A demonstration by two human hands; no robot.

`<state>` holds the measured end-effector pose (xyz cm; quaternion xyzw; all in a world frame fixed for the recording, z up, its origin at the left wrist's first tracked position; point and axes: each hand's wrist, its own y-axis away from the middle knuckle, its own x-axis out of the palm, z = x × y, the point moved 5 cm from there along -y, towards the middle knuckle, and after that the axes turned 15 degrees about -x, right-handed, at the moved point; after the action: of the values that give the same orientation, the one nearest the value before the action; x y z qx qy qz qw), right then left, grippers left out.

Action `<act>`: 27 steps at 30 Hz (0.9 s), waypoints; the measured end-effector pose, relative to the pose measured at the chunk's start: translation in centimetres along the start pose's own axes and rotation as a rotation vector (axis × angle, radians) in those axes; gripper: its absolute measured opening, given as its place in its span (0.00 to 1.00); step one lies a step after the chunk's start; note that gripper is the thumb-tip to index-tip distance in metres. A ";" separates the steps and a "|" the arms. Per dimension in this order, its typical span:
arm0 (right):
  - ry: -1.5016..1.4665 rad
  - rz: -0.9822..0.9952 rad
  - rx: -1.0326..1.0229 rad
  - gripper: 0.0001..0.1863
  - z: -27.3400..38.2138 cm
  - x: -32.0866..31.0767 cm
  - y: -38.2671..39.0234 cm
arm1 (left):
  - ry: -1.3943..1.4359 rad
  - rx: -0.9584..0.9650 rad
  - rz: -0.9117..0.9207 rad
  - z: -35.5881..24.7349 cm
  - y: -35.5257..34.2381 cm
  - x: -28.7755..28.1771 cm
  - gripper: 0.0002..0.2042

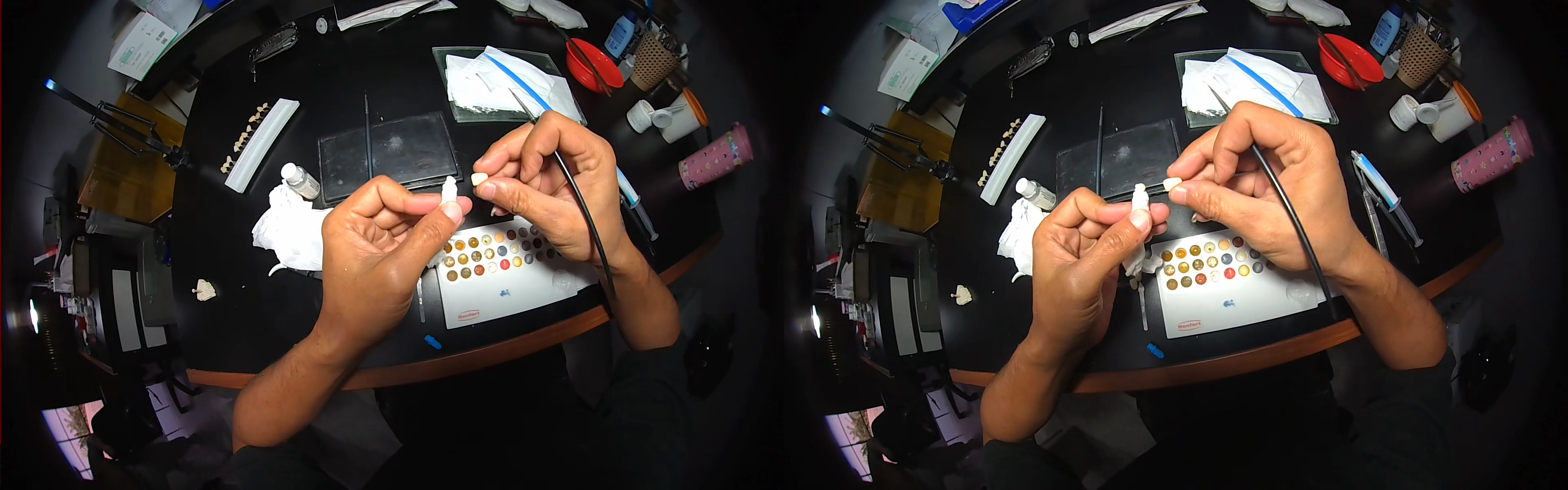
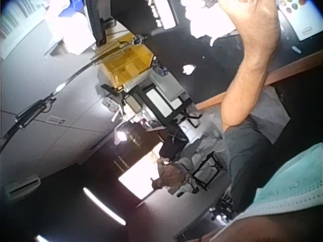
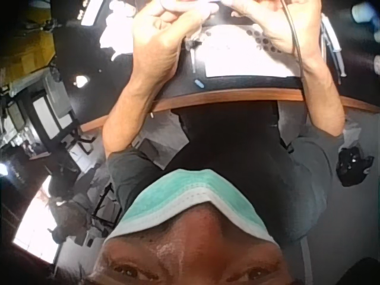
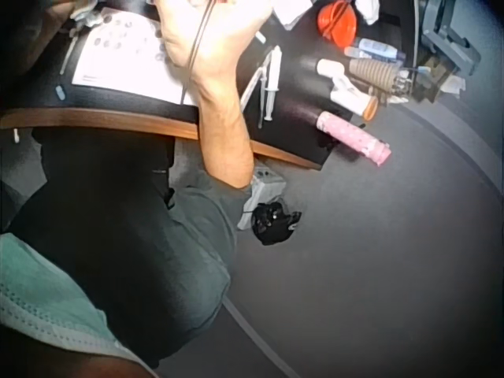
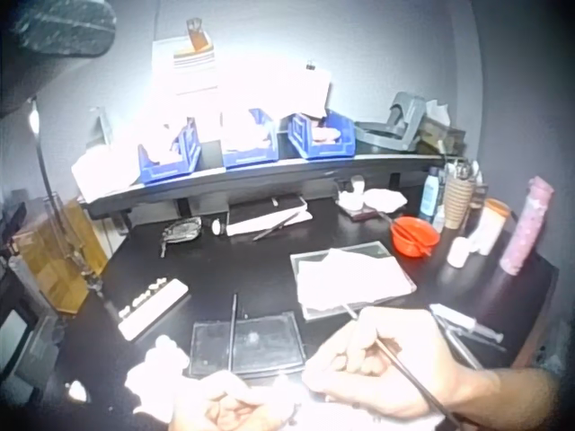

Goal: The person applies stains to a dental crown prosthetic using a brush, repeatedly dipping the tip into a color palette and painting details onto the crown held in hand.

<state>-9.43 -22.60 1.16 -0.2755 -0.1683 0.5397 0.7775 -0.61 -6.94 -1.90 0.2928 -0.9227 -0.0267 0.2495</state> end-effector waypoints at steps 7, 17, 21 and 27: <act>0.032 0.011 -0.133 0.13 0.9 0.2 0.1 | -0.067 0.003 0.027 0.2 0.0 0.0 0.04; 0.145 0.035 -0.173 0.14 0.9 -0.1 0.1 | -0.076 0.019 0.028 0.2 0.0 0.1 0.04; 0.167 0.045 -0.222 0.13 1.1 0.0 0.1 | -0.058 0.015 0.035 0.2 0.0 0.0 0.04; 0.240 0.099 -0.310 0.13 1.2 0.3 0.1 | -0.063 0.016 0.021 0.2 0.0 -0.1 0.04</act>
<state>-10.07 -22.00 2.08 -0.4624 -0.1418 0.5080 0.7128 -0.64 -6.89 -2.14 0.2842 -0.9332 -0.0257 0.2183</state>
